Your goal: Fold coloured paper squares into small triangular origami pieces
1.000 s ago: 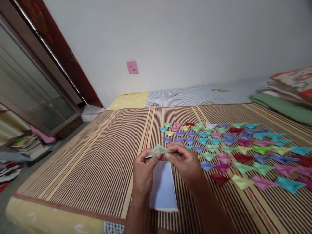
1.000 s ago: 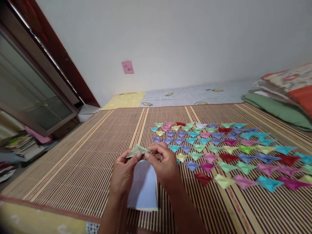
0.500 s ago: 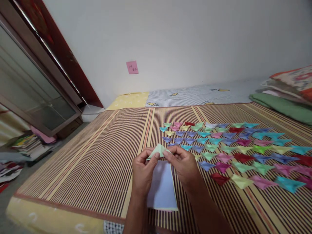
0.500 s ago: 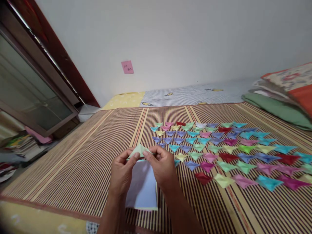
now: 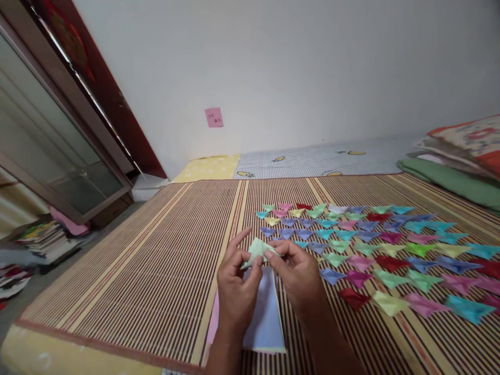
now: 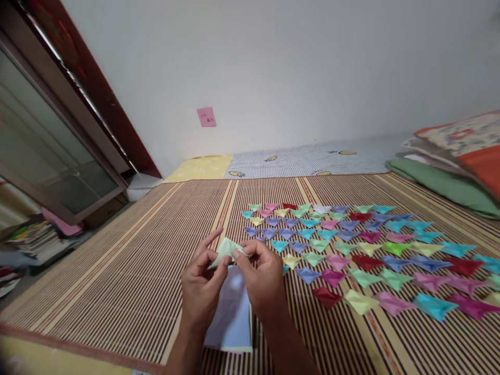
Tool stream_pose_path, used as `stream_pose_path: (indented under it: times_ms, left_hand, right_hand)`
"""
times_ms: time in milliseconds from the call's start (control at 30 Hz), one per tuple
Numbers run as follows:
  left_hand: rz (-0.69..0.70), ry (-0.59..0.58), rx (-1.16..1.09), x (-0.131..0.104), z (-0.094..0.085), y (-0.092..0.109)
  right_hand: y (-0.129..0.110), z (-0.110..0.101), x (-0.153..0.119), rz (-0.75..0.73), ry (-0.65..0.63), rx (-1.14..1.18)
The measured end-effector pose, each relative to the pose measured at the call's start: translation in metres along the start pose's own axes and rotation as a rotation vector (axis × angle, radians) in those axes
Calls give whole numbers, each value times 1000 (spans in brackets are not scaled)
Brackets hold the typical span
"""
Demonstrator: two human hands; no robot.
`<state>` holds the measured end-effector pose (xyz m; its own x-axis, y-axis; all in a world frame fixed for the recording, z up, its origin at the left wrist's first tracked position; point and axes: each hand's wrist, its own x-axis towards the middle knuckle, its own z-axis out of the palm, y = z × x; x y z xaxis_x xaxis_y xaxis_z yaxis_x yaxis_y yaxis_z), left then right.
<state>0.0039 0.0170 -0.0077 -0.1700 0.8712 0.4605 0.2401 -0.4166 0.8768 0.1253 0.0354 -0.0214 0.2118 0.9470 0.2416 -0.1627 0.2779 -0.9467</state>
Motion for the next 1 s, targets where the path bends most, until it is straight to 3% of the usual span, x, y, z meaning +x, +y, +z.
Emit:
stream_pose_path:
  times_ms: [267,467,800,1000]
  left_hand:
    - [-166,115,-246,-1,11,-2]
    - [-381,147,-460,-1,17,-5]
    - [-395,190,-367,-2,18,-1]
    - [-402,191,-357,-1,18,-3]
  right_hand:
    - [2,1,-1,-78,17,-58]
    - [2,-2,-1,-133,54,-146]
    - [-3,-4,-3,-182,27,-276]
    - [-5,-6,-2,-139,11,-282]
